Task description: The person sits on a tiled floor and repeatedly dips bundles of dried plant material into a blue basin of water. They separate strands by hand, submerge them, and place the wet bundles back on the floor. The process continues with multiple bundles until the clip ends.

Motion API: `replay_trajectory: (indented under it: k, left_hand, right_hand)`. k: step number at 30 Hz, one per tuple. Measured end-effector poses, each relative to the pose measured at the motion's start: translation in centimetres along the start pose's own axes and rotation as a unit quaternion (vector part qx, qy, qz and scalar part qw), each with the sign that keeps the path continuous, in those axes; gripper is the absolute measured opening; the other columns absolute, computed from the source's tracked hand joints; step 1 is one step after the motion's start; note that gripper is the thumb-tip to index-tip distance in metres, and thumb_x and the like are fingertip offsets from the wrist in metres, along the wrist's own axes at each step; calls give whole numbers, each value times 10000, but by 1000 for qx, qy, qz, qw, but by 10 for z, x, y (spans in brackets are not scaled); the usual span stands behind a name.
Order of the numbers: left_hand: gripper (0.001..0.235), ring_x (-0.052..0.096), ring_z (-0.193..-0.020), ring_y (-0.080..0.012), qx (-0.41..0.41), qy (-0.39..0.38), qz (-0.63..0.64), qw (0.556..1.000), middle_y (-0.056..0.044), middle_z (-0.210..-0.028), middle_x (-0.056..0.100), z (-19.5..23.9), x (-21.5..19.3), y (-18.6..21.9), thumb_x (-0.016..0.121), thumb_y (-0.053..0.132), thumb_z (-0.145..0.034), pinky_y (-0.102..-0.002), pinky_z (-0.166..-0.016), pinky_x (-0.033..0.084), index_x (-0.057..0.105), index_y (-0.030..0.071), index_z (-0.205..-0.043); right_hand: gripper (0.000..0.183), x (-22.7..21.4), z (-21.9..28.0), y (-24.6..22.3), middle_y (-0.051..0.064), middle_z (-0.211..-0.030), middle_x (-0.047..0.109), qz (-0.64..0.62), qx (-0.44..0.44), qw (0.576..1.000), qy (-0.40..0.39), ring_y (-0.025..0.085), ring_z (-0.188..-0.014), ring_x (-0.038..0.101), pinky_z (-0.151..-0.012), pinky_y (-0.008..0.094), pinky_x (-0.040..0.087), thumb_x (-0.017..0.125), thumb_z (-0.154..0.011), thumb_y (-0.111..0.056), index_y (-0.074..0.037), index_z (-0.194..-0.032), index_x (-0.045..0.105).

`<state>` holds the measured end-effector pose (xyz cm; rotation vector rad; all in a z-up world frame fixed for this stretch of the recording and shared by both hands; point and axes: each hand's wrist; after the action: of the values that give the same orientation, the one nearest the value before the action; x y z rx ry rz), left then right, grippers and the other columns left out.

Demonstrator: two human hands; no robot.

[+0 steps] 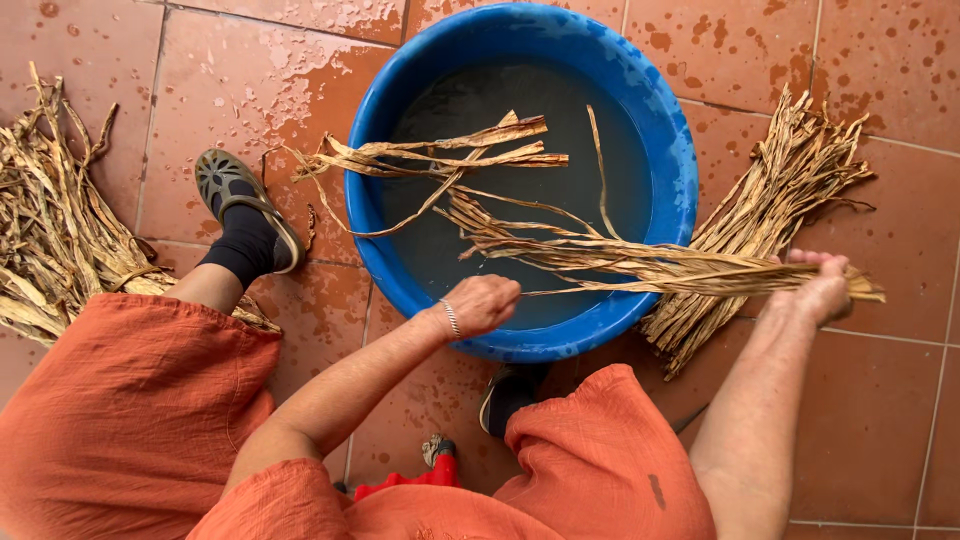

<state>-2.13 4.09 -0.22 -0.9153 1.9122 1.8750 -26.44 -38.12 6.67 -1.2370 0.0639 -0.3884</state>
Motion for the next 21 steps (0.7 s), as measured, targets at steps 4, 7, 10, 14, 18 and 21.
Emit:
replay_trajectory:
  k: [4, 7, 10, 14, 18, 21]
  left_hand:
    - [78, 659, -924, -329, -63, -43, -85, 993, -103, -910, 687, 19, -10, -49, 604, 184, -930, -477, -791, 527, 594, 119, -973]
    - [146, 653, -975, -292, -171, -106, -185, 962, -62, -997, 717, 21, -7, -78, 583, 169, -920, -500, -796, 496, 636, 176, -1055]
    - [258, 633, -1038, -284, -232, -151, -295, 914, -65, -1083, 708, 21, 7, -84, 589, 150, -865, -575, -841, 470, 645, 188, -1114]
    - [189, 623, -1075, -314, -214, -98, -304, 923, -111, -1076, 692, 0, 4, -87, 633, 178, -880, -567, -890, 480, 663, 103, -1051]
    - [162, 588, -1054, -324, -145, 107, -315, 932, -132, -1048, 629, -27, -24, -108, 717, 189, -792, -501, -861, 486, 666, 85, -905]
    - [310, 597, -1018, -308, -218, 183, -408, 868, -131, -1045, 601, -41, -51, -135, 727, 183, -689, -503, -912, 475, 629, 99, -971]
  right_hand:
    - [283, -7, -14, -11, 64, -721, 631, -4, -7, 1000, 14, 195, -611, 681, -585, 468, 640, 471, -1059, -242, -71, -841, 531]
    - [278, 0, -8, -10, 115, -819, 720, -19, -46, 998, -48, 240, -713, 751, -707, 447, 686, 500, -1108, -266, -48, -947, 562]
    - [288, 16, 22, -1, 110, -796, 729, 8, -82, 990, -118, 240, -706, 751, -701, 397, 670, 522, -1114, -304, -53, -989, 590]
    - [162, 44, 95, 27, 44, -744, 664, 133, -119, 962, -206, 205, -598, 670, -589, 413, 645, 566, -1063, -241, -85, -1032, 597]
    - [136, 56, 159, 61, 39, -767, 684, 223, 18, 916, -333, 145, -625, 688, -605, 363, 629, 662, -1055, -204, -90, -981, 665]
    - [55, 53, 176, 71, 34, -729, 646, 251, 51, 885, -388, 128, -577, 635, -565, 332, 623, 733, -978, -108, -85, -966, 684]
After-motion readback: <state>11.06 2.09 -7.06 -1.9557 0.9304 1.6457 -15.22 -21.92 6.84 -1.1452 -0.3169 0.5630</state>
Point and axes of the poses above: each hand's wrist, its own z-axis away from the middle knuckle, its own x-axis out of the palm, y = z × x
